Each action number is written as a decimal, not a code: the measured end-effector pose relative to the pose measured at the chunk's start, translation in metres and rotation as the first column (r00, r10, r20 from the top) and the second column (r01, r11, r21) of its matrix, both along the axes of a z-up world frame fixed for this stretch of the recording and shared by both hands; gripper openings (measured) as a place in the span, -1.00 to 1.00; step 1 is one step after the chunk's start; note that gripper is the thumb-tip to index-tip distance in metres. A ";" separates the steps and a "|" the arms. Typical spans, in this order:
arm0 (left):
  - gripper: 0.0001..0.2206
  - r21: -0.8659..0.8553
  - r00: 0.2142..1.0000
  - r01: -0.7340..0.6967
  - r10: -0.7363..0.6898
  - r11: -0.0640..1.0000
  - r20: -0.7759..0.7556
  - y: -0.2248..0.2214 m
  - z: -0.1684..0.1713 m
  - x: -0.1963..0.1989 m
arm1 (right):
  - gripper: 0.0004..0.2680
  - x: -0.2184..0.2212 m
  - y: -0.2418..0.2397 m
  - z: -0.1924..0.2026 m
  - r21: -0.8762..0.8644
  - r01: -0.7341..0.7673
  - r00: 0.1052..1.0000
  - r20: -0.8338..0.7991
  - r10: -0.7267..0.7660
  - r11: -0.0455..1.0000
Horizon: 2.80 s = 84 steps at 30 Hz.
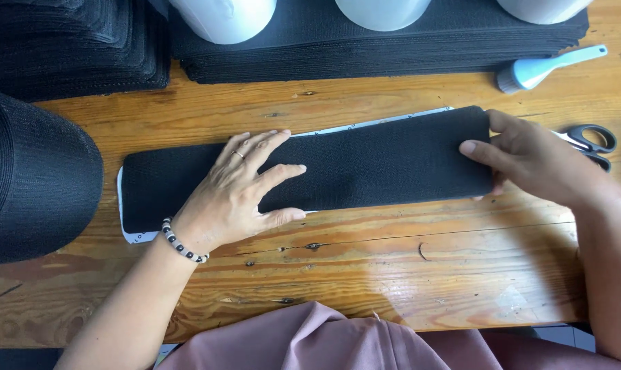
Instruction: Measuring, cutting, and adhering black material strips onto a white backing template using scissors and a squeegee
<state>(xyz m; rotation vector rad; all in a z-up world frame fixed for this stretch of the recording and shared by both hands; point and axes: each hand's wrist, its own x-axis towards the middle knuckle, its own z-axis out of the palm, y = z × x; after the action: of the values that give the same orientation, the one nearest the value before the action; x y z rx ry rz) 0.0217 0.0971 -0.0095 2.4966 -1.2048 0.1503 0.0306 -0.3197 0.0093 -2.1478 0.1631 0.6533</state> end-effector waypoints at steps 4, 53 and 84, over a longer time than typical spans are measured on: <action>-0.59 -0.059 0.998 0.040 -0.036 0.997 0.060 -0.001 0.004 0.001 | -0.80 0.002 -0.009 -0.008 0.241 -0.047 0.996 0.088 0.027 0.969; -0.74 0.082 0.939 -0.072 0.040 0.994 0.341 0.002 0.017 -0.004 | -0.84 0.006 -0.025 -0.025 0.194 -0.043 0.998 0.057 0.033 0.980; -0.47 0.057 0.968 -0.027 0.012 0.998 0.250 -0.004 0.011 0.001 | -0.68 -0.001 -0.022 -0.001 -0.552 -0.160 0.664 0.553 0.503 0.818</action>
<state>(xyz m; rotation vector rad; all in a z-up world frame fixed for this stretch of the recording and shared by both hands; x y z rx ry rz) 0.0229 0.0927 0.0013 2.6016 -1.2973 0.4523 0.0295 -0.3414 0.0084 -2.7792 -0.5719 -0.0490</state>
